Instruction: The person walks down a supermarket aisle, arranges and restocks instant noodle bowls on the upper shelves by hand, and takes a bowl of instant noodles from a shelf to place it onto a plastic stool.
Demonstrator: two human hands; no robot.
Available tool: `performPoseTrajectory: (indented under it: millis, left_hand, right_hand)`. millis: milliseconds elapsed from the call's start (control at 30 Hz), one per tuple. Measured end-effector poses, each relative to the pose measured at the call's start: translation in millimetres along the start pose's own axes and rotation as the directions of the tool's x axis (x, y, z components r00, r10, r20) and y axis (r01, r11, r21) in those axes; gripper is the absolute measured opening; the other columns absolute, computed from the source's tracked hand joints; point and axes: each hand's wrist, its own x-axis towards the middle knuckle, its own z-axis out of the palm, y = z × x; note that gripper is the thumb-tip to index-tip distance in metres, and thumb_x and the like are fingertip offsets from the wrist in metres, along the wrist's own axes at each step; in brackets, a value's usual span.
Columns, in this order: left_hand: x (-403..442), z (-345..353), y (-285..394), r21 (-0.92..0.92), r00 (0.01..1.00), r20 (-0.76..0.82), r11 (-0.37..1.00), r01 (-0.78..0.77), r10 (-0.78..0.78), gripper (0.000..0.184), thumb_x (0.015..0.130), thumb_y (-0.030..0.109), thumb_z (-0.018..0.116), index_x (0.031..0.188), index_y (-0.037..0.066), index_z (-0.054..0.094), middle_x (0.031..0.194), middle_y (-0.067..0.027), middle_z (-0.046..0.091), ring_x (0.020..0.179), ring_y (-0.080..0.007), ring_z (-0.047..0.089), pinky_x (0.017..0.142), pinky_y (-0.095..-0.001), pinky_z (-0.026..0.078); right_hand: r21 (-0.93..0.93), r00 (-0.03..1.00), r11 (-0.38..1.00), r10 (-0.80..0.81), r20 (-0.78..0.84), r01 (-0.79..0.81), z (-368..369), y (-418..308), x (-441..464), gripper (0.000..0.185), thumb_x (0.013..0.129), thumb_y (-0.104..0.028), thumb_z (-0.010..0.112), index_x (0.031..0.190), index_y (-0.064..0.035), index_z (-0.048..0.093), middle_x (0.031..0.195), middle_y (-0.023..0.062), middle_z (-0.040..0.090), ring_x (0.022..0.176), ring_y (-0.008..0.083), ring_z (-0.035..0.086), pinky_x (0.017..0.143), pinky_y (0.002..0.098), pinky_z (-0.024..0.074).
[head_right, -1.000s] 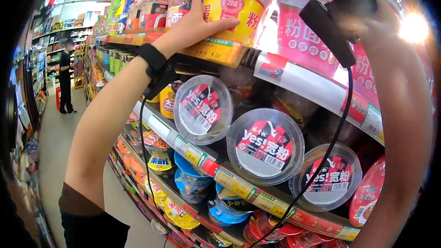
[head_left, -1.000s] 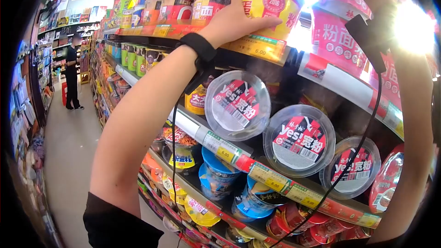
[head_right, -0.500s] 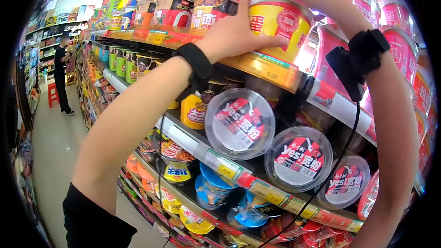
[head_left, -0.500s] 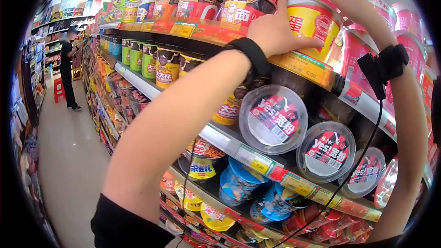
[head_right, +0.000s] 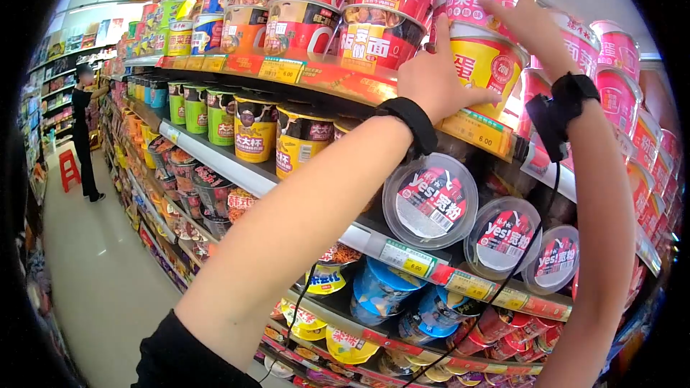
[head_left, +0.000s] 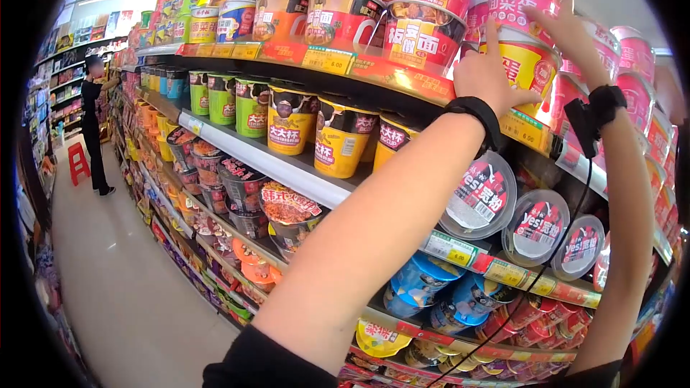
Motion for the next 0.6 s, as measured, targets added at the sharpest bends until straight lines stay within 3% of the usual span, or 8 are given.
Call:
performPoseTrajectory:
  millis: [33, 100, 233, 433, 600]
  left_hand:
    - [0, 0, 0, 0.018, 1.0, -0.009, 1.0, -0.016, 0.016, 0.133, 0.051, 0.066, 0.079, 0.146, 0.004, 0.01, 0.089, -0.0175, 0.064, 0.077, -0.029, 0.067, 0.07, -0.0343, 0.053]
    - [-1, -1, 0, 0.054, 0.998, -0.028, 0.997, -0.046, 0.047, 0.131, 0.055, 0.07, 0.074, 0.145, -0.001, 0.011, 0.087, -0.018, 0.066, 0.075, -0.0298, 0.068, 0.068, -0.0359, 0.054]
    - [-2, 0, 0, 0.048, 0.998, -0.04, 0.998, -0.048, 0.05, 0.131, 0.054, 0.07, 0.074, 0.145, -0.001, 0.012, 0.086, -0.0174, 0.066, 0.074, -0.0297, 0.068, 0.067, -0.0365, 0.053]
    - [-2, 4, -1, 0.053, 0.995, -0.086, 0.998, -0.041, 0.045, 0.132, 0.053, 0.069, 0.076, 0.144, -0.001, 0.011, 0.084, -0.0168, 0.066, 0.073, -0.0299, 0.068, 0.067, -0.0374, 0.053]
    - [-1, 4, 0, 0.031, 0.998, -0.058, 0.999, -0.028, 0.029, 0.133, 0.052, 0.068, 0.077, 0.145, -0.001, 0.011, 0.083, -0.0172, 0.066, 0.073, -0.0305, 0.068, 0.066, -0.0366, 0.054]
  right_hand:
    - [-0.132, 0.992, 0.984, -0.125, -0.022, 0.121, 5, -2, -2, 0.079, 0.079, -0.059, 0.06, 0.139, -0.0146, 0.036, 0.127, 0.0286, 0.049, 0.102, 0.038, 0.062, 0.081, 0.0392, 0.0535]
    - [0.007, 0.989, 0.999, -0.04, -0.142, 0.042, 11, -5, -5, 0.115, 0.068, -0.071, 0.064, 0.139, 0.0085, 0.021, 0.109, 0.0256, 0.062, 0.1, 0.035, 0.064, 0.078, 0.0378, 0.0545]
    - [0.051, 0.994, 0.997, 0.059, -0.09, -0.054, 10, -15, -6, 0.118, 0.065, -0.069, 0.068, 0.141, 0.0071, 0.019, 0.114, 0.0253, 0.06, 0.1, 0.0337, 0.064, 0.079, 0.0357, 0.0543]
    - [0.008, 0.989, 0.998, 0.064, -0.133, -0.063, 10, -21, -5, 0.122, 0.063, -0.067, 0.071, 0.14, 0.0099, 0.015, 0.116, 0.0263, 0.058, 0.098, 0.0342, 0.064, 0.077, 0.0352, 0.0547]
    - [0.102, 0.989, 0.994, 0.06, -0.134, -0.046, 13, -27, -8, 0.125, 0.061, -0.066, 0.073, 0.137, 0.0141, 0.015, 0.114, 0.0284, 0.058, 0.098, 0.0346, 0.064, 0.079, 0.0363, 0.054]
